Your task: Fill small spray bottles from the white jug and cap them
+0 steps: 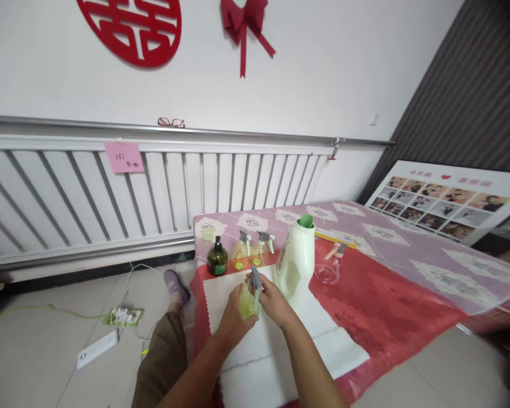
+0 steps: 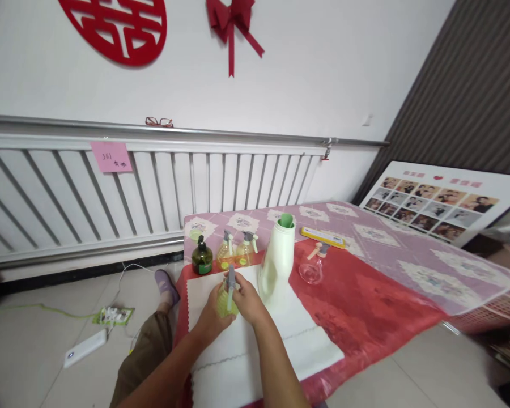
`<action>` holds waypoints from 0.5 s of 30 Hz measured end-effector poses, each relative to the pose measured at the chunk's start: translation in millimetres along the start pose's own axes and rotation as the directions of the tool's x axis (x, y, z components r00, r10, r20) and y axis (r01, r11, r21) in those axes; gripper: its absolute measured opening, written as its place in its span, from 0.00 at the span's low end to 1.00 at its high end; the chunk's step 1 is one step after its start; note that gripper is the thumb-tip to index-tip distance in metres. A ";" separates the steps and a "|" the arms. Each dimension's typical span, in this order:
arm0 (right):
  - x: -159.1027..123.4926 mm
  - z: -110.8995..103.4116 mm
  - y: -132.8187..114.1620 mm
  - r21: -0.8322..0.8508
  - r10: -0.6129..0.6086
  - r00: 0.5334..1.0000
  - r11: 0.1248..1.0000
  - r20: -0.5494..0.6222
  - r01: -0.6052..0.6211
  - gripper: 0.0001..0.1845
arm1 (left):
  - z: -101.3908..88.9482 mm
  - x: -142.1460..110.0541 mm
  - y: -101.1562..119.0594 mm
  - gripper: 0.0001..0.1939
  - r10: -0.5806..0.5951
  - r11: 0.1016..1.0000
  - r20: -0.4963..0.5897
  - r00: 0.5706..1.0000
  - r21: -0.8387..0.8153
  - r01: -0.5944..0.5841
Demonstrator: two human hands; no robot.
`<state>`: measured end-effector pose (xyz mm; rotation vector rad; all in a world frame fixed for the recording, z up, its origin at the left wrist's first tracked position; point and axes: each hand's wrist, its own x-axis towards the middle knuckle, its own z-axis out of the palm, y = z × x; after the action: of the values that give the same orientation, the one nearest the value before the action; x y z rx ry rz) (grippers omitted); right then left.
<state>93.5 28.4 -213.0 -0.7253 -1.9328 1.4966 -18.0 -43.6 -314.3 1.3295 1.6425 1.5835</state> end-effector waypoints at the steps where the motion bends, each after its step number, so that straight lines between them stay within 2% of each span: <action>1: -1.9 1.3 -0.7 -0.001 0.004 1.000 1.000 -0.009 -0.004 0.22 | -0.2 -0.6 1.6 0.45 -0.005 1.000 -0.006 1.000 0.000 0.005; 8: -39.3 1.1 -19.0 -0.028 0.031 0.997 0.999 -0.070 -0.033 0.23 | -7.4 -22.1 21.0 0.43 0.030 0.999 -0.008 1.000 0.020 -0.030; 15: -74.3 4.8 -20.8 -0.026 0.062 0.997 0.998 -0.040 -0.063 0.23 | -9.3 -46.4 18.3 0.42 0.026 0.996 0.037 0.999 0.090 -0.030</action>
<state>139.3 -33.0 -202.4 -0.8280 -1.9202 1.4847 -2.0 -91.3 -307.6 1.4245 1.6985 1.5078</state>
